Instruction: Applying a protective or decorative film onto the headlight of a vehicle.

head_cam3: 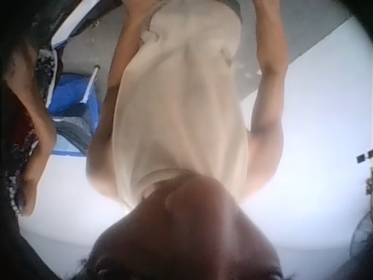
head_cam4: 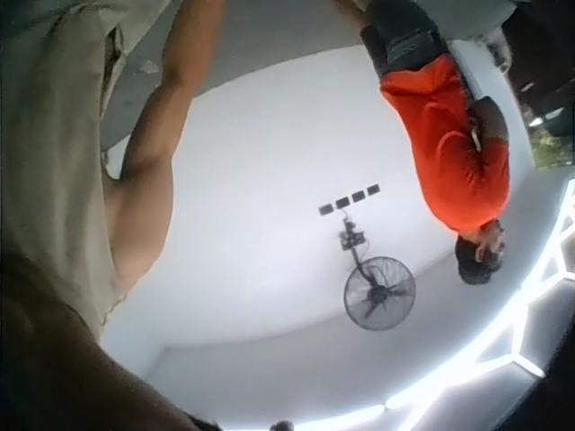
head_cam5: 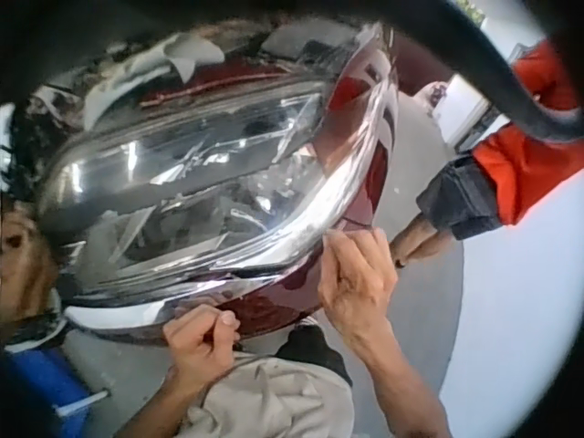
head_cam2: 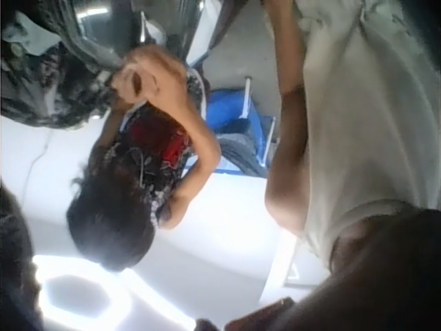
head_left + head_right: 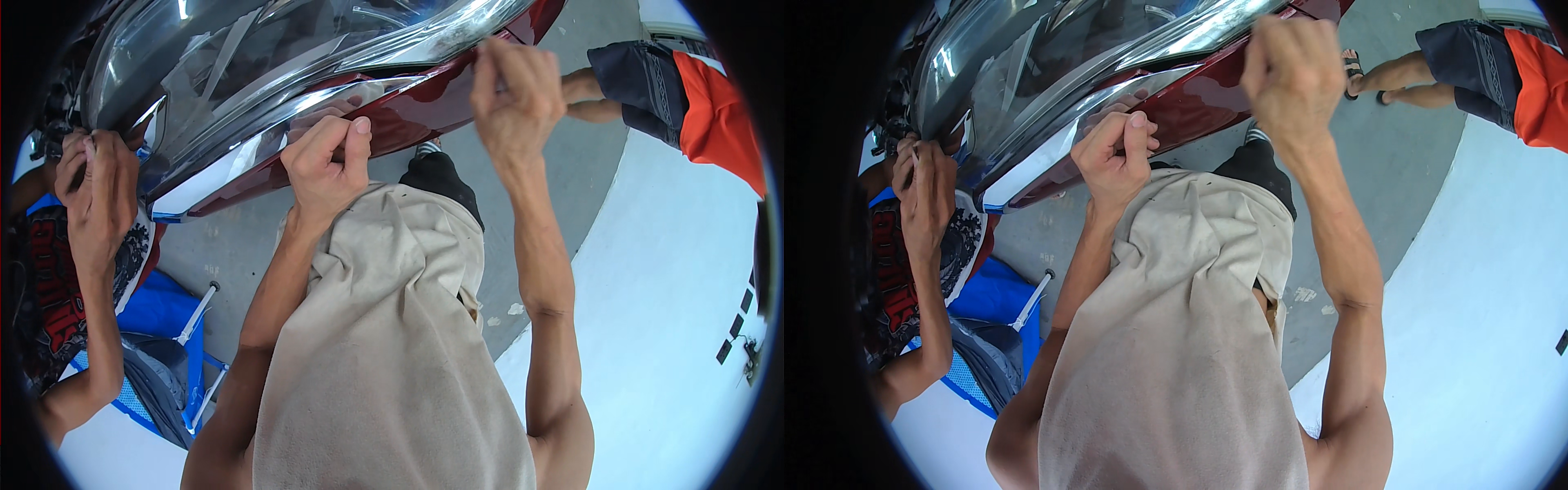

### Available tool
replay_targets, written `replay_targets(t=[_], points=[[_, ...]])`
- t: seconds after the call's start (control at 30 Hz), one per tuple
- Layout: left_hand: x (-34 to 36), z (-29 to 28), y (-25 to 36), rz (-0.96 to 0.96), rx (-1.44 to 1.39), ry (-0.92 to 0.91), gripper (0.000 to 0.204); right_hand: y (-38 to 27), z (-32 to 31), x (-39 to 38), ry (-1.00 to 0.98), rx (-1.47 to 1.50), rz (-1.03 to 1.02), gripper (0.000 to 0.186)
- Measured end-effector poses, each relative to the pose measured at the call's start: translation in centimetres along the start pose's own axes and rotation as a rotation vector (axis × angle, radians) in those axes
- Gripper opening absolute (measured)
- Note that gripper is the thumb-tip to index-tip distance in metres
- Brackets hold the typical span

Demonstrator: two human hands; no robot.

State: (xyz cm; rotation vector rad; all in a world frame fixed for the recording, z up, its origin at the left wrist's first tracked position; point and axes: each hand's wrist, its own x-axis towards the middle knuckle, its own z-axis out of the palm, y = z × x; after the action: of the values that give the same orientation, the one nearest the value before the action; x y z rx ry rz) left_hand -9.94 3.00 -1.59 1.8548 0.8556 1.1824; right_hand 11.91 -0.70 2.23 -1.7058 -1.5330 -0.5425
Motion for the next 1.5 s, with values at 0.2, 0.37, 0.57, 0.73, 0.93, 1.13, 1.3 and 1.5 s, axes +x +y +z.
replay_targets(t=[0.2, 0.37, 0.57, 0.73, 0.93, 1.13, 1.3, 1.5], points=[[0.0, 0.0, -0.7, 0.090, 0.047, -0.011, 0.022, 2.7, 0.3, 1.4, 0.046, -0.150, -0.064, 0.013], [-0.1, -0.6, -0.2, 0.087, 0.077, -0.086, 0.024, 0.1, 0.0, 0.2, -0.030, -0.128, -0.037, 0.014], [0.0, -0.5, -1.1, 0.135, 0.056, -0.027, 0.022, -0.3, 0.2, -0.2, -0.043, -0.064, -0.039, 0.013], [-0.2, -0.7, 0.0, -0.033, 0.070, -0.063, 0.022, 1.9, 0.4, 1.5, 0.059, -0.218, 0.001, 0.011], [-0.1, -0.4, -0.3, 0.062, 0.098, -0.055, 0.022, -0.3, 0.2, 0.2, -0.027, -0.158, -0.007, 0.013], [0.2, -0.2, -0.4, 0.140, 0.073, -0.017, 0.022, -0.3, -0.5, 0.3, -0.036, -0.118, -0.008, 0.013], [0.2, 0.2, 0.5, 0.084, 0.027, 0.011, 0.022, 2.3, -0.3, 2.0, 0.072, -0.235, 0.034, 0.008], [0.3, 0.5, 0.6, 0.124, 0.052, 0.009, 0.022, 2.1, 0.4, 0.8, 0.120, -0.132, -0.063, 0.015]])
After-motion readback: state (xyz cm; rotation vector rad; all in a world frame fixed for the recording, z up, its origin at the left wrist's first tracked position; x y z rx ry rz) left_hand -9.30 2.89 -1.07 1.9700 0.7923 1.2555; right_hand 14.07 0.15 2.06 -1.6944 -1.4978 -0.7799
